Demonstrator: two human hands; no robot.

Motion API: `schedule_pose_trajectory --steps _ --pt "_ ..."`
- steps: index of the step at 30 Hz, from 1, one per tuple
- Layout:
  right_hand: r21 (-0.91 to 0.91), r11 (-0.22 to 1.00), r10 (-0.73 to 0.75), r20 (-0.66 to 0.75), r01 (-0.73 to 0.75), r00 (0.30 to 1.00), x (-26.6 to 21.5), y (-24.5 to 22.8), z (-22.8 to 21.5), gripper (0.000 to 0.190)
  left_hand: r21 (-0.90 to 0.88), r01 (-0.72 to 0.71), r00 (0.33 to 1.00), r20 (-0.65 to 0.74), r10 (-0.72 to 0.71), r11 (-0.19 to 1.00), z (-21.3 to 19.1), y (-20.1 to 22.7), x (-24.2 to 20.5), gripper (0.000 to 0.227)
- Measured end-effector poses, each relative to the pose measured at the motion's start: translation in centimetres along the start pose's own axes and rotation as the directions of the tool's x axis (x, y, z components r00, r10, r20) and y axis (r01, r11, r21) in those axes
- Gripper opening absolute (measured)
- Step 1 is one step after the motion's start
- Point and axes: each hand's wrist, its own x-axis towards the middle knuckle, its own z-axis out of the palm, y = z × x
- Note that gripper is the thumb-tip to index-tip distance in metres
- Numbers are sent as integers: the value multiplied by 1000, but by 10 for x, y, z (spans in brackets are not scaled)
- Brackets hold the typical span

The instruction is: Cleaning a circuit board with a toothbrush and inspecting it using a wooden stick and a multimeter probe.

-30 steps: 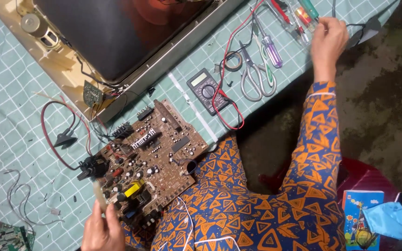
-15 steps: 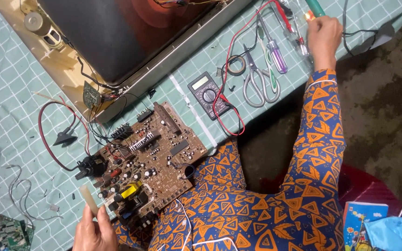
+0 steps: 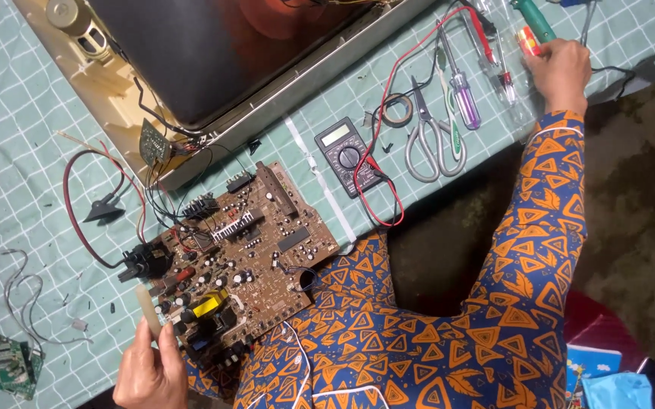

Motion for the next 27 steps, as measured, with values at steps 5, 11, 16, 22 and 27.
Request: schedule_pose_trajectory --steps 5,11,16,22,27 --pt "219 971 111 -51 -97 993 -17 -21 -17 22 -11 4 1000 -18 -4 1000 2 -1 2 24" --pt "459 887 248 -399 -42 883 -14 15 3 28 -6 -1 997 -79 0 1000 -4 -11 1 23" --pt "906 403 569 -138 -128 811 -53 11 13 25 -234 260 929 -203 -309 937 -25 -12 -2 18" --pt "993 112 297 -79 48 952 -190 -186 -41 24 -861 272 631 -177 -755 429 -19 -32 -6 21" --pt "998 -47 -91 24 -28 996 -301 -343 -36 44 -908 218 628 -151 -763 359 -11 -48 -12 25"
